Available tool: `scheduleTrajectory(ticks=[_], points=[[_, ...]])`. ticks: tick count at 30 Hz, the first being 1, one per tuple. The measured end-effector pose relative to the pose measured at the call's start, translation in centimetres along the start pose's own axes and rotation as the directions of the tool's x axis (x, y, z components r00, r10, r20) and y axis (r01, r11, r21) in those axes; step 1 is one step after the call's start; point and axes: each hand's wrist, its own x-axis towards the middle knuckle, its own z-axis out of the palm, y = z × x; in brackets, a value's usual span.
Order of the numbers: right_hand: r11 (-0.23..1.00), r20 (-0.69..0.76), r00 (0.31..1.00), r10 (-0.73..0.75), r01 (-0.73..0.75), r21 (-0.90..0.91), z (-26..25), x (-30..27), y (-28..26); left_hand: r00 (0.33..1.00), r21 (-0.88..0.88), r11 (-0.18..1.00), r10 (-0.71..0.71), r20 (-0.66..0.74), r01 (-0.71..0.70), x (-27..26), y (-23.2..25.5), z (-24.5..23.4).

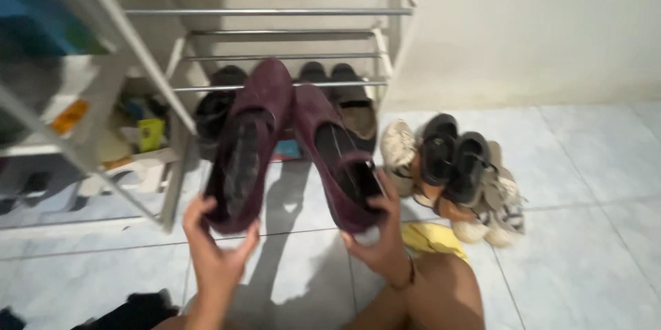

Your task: The person removes various shoes and a black garment from a white metal shoe rack and places them on the floor. Then, using a yellow cloth, the person wipes the rack and proceeds to disassemble it by removing the metal rods from the frame.

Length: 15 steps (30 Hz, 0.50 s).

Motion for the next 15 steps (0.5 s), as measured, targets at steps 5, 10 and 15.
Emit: scheduleTrajectory(ticks=[5, 10, 15], points=[[0.963, -0.292, 0.956, -0.039, -0.042, -0.267, -6.8, -7.1, 1.0, 0.984, -0.275, 0.949, -0.124, 0.125, 0.155, -7.6, 4.8, 9.9], [0.95, -0.467, 0.884, 0.01, -0.155, -0.272, -16.9, -11.3, 2.9, 0.929, -0.375, 0.924, 0.068, 0.363, 0.079, -9.2, 10.2, 21.8], [0.802, -0.584, 0.799, 0.142, -0.439, -0.406, -28.2, -14.4, 6.7, 0.798, -0.38, 0.915, 0.329, 0.505, -0.137, -10.1, 15.3, 35.4]])
